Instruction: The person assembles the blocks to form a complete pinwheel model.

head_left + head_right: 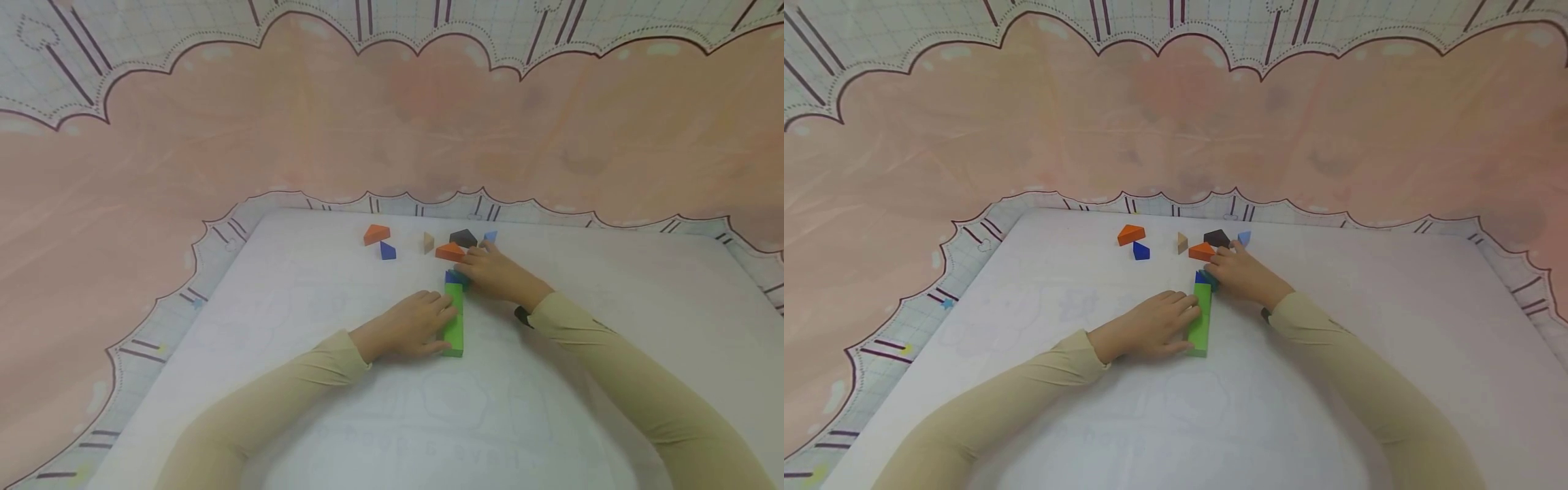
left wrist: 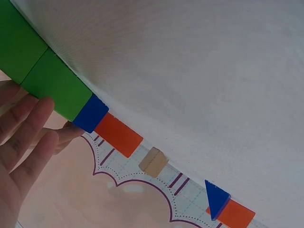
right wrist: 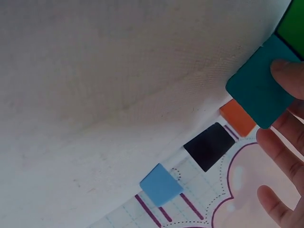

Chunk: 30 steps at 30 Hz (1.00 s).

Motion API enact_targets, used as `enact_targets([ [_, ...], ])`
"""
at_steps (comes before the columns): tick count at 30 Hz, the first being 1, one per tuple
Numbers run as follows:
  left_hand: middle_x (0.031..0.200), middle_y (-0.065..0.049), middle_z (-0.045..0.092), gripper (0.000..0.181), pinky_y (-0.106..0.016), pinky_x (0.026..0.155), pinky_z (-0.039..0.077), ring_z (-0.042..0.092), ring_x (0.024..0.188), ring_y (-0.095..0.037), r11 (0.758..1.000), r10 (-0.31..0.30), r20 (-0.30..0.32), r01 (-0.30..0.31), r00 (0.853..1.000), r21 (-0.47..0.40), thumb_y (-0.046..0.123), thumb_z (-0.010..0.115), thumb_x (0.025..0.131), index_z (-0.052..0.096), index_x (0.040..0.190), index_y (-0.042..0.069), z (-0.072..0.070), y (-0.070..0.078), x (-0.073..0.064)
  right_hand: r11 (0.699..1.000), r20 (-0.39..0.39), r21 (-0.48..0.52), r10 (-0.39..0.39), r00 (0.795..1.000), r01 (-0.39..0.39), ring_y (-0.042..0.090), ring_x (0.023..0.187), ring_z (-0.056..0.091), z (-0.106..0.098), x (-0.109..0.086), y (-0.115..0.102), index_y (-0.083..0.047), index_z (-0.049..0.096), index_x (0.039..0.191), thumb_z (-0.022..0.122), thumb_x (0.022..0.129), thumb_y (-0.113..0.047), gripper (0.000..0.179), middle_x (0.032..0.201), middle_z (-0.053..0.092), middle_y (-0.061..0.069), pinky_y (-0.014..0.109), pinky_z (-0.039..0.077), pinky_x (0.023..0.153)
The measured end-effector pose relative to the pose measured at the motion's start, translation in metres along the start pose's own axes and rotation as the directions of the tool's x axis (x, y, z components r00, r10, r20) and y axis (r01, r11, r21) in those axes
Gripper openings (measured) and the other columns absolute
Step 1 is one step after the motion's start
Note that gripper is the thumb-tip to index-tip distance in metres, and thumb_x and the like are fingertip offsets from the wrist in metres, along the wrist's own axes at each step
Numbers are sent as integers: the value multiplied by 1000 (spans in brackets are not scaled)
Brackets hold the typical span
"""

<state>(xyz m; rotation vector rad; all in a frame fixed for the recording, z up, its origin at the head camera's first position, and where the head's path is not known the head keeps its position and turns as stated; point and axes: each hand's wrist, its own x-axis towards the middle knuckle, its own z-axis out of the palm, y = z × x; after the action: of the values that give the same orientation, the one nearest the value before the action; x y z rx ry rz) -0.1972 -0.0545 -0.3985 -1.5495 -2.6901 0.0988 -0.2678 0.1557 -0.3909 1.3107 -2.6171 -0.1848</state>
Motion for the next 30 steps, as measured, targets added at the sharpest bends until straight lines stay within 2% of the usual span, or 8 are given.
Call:
enact_targets([
  [13, 120, -1, 51, 49, -32, 102, 40, 49, 110, -16, 1000, -2, 14, 2, 1000, -4, 50, 50, 91, 47, 123, 14, -1, 0, -1, 1000, -1, 29, 0, 1000, 0, 29, 105, 59, -2, -1, -3, -6, 64, 111, 68, 81, -5, 30, 105, 68, 11, 59, 40, 98],
  [20, 119, -2, 51, 50, -32, 101, 40, 49, 109, -16, 1000, 2, 10, -2, 1000, 12, 51, 50, 91, 47, 123, 13, 1, -1, -1, 1000, 8, 22, -7, 1000, 7, 30, 106, 59, -1, -1, -2, -6, 63, 112, 69, 81, -7, 31, 107, 68, 12, 59, 40, 97],
  [30, 122, -2, 51, 51, -32, 102, 40, 49, 110, -16, 1000, -2, 17, 3, 1000, -9, 50, 50, 92, 46, 126, 13, -1, 0, -2, 999, 35, 46, 3, 999, -5, 32, 110, 59, 0, 0, -2, -5, 63, 115, 67, 83, -5, 33, 111, 67, 13, 60, 38, 99],
])
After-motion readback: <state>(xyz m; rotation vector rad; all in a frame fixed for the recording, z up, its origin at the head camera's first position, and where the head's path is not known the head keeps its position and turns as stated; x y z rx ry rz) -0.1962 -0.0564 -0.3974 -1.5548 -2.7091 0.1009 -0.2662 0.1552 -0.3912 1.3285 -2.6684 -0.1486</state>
